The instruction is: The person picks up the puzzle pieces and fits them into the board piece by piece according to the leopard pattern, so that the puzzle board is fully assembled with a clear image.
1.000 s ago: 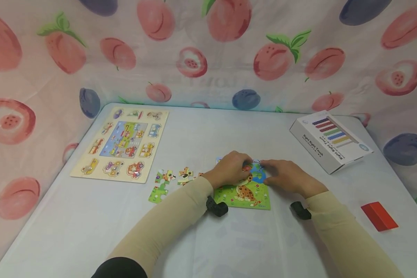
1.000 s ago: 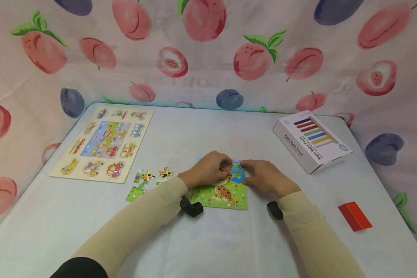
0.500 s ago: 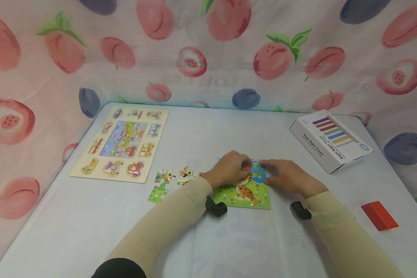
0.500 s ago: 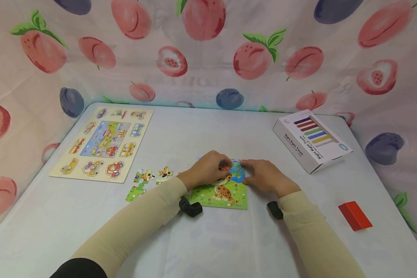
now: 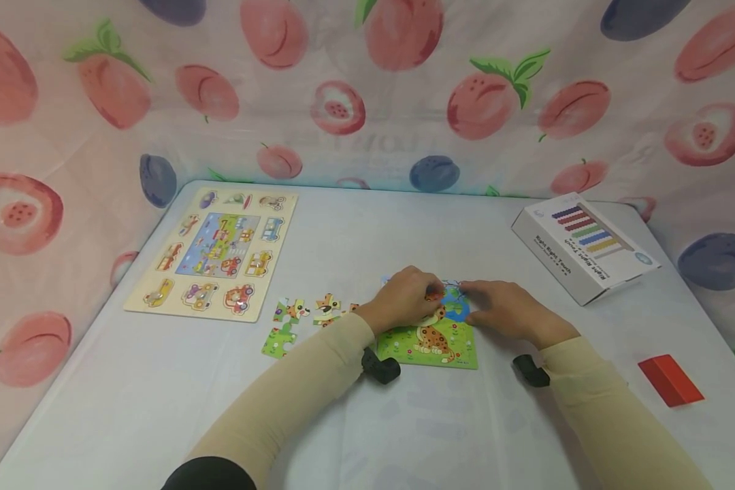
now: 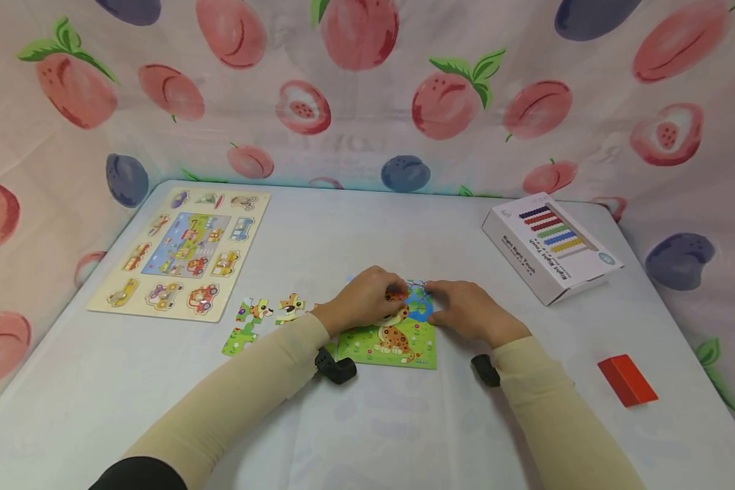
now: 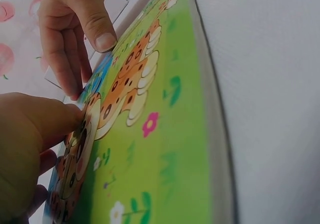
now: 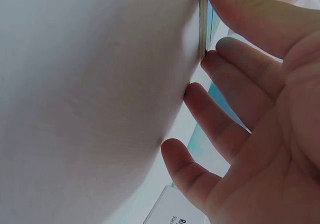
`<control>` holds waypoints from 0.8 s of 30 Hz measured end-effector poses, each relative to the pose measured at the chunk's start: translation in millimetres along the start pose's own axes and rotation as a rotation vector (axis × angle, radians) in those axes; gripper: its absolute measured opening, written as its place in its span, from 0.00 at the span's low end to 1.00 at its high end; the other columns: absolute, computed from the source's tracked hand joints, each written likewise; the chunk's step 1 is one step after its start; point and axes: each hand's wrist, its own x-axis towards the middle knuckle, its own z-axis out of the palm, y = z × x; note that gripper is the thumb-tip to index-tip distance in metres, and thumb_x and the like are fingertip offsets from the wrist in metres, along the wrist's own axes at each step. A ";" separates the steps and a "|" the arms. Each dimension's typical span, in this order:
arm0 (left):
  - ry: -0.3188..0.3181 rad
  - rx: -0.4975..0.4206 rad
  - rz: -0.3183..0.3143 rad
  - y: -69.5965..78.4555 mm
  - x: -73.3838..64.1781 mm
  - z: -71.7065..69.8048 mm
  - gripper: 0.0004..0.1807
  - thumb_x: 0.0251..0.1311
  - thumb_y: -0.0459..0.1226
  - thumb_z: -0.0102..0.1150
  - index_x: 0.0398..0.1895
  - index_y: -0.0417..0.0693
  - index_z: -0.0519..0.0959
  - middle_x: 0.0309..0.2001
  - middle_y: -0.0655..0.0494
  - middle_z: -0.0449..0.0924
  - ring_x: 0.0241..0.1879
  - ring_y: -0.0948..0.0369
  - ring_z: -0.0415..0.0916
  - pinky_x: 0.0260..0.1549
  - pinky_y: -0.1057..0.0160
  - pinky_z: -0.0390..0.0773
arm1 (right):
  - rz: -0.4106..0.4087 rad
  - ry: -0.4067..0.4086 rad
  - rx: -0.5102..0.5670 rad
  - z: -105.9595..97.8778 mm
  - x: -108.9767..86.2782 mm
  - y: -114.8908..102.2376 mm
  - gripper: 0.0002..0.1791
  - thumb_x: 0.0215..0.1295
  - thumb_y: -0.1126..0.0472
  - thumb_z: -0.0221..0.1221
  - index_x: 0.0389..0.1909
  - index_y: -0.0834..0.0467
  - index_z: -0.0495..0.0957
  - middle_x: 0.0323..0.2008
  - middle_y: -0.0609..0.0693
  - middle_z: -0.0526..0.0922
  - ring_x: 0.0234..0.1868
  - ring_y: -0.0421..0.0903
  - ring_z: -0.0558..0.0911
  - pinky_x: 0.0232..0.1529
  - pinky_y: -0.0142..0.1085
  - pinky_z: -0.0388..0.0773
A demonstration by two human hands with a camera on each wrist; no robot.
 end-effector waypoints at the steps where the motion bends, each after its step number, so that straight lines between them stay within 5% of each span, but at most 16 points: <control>1: 0.003 -0.002 -0.005 0.4 -0.3 -0.3 0.11 0.67 0.41 0.62 0.49 0.48 0.85 0.44 0.58 0.84 0.47 0.61 0.74 0.50 0.65 0.73 | -0.002 0.001 0.000 -0.2 0.0 -0.1 0.35 0.62 0.58 0.68 0.69 0.62 0.70 0.67 0.64 0.70 0.69 0.68 0.65 0.66 0.62 0.59; 12: 0.007 0.006 -0.036 -0.5 -2.9 -2.4 0.16 0.67 0.41 0.63 0.54 0.45 0.82 0.49 0.55 0.83 0.51 0.58 0.75 0.51 0.64 0.74 | 0.000 -0.006 0.012 -0.5 0.0 -0.1 0.35 0.62 0.57 0.68 0.70 0.61 0.70 0.67 0.64 0.70 0.69 0.68 0.64 0.66 0.63 0.58; 24: -0.023 0.021 -0.100 -5.6 -24.4 -30.3 0.19 0.67 0.40 0.62 0.60 0.46 0.79 0.55 0.54 0.80 0.61 0.56 0.71 0.60 0.58 0.70 | 0.009 -0.014 0.013 -0.2 1.0 -1.1 0.35 0.62 0.56 0.68 0.70 0.60 0.70 0.69 0.64 0.69 0.70 0.68 0.62 0.67 0.63 0.56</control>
